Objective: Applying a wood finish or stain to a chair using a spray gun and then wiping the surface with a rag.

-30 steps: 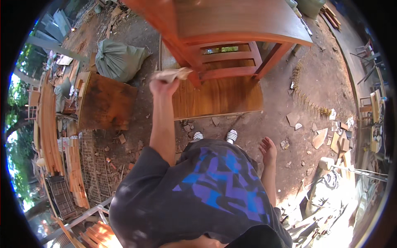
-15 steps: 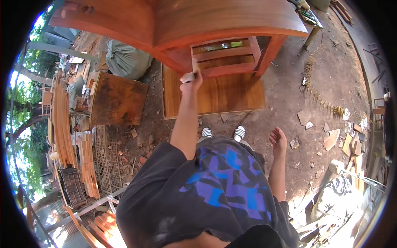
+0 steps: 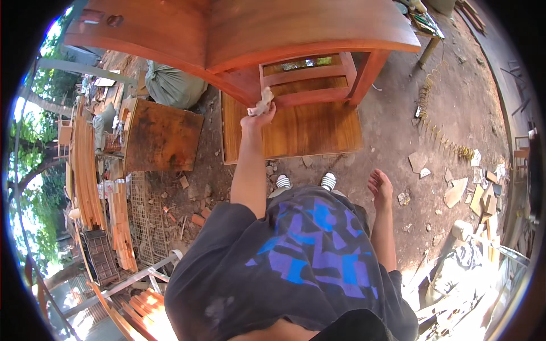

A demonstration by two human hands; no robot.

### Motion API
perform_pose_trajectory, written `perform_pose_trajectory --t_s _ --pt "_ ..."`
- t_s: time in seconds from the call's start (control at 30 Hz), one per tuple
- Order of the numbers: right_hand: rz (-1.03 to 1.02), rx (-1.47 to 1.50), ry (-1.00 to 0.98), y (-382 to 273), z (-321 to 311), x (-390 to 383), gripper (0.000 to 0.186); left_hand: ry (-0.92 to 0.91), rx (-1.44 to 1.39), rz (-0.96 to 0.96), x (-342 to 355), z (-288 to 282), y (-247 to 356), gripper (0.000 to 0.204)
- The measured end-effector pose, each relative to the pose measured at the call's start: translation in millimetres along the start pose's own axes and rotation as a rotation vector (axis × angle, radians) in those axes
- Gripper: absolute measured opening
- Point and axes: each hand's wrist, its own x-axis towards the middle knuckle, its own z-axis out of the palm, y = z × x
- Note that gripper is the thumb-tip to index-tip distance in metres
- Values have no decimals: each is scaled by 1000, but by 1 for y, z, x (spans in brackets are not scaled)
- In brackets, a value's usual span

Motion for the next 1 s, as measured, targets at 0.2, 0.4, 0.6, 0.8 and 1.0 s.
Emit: perform_pose_trajectory --t_s 0.2,0.4,0.6,0.8,1.0 --pt "-28 -31 24 -6 -7 -7 41 40 28 -141 -15 11 -3 76" --pt "-54 -37 30 -10 2 -8 41 87 419 312 17 -35 22 83" --pt "-84 -60 -13 -3 14 -23 41 436 129 127 20 16 -23 58" --pt "-60 -131 -67 -14 39 -24 42 -93 193 640 -5 37 -6 55" --pt "-23 -166 -135 -22 80 -3 40 -310 354 835 -135 89 -82 36"
